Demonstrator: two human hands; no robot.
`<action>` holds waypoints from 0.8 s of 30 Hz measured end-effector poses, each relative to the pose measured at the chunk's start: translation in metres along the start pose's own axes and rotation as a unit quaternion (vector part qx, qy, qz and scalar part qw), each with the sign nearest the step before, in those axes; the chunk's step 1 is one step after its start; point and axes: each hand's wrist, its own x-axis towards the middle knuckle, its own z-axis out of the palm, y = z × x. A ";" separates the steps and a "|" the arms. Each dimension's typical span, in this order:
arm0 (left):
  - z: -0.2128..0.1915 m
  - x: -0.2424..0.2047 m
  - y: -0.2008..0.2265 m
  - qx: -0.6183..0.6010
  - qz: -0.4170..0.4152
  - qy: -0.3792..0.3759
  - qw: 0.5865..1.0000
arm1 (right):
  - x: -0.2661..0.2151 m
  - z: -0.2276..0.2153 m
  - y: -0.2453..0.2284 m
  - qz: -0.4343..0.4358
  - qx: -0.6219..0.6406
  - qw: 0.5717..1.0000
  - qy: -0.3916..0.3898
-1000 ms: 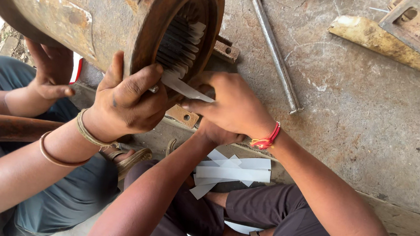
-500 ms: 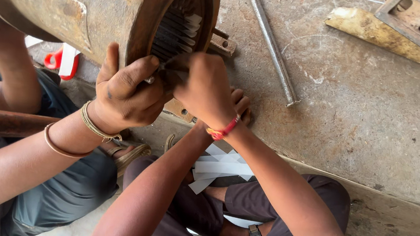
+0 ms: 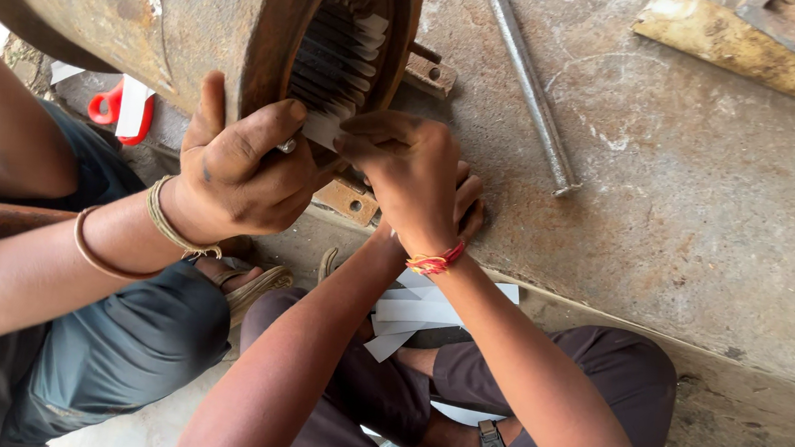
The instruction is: The person sits on the floor and inserts white insulating strips into the slots of a cylindrical motor stator. They tear strips from a roll and place them between the metal laminations, working alongside another person who is also inserting strips.
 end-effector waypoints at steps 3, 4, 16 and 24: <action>-0.007 0.002 0.003 -0.001 0.004 0.016 1.000 | 0.000 0.008 0.000 -0.025 -0.031 0.998 0.043; -0.010 0.003 0.005 -0.001 0.008 0.027 1.000 | 0.000 0.009 -0.001 -0.031 -0.052 0.997 0.054; -0.032 0.013 0.007 -0.012 -0.017 0.058 0.998 | -0.005 0.001 0.001 -0.013 0.024 1.000 -0.008; -0.011 0.003 -0.014 0.002 -0.038 -0.045 0.998 | -0.016 -0.038 -0.010 0.086 0.047 0.994 -0.039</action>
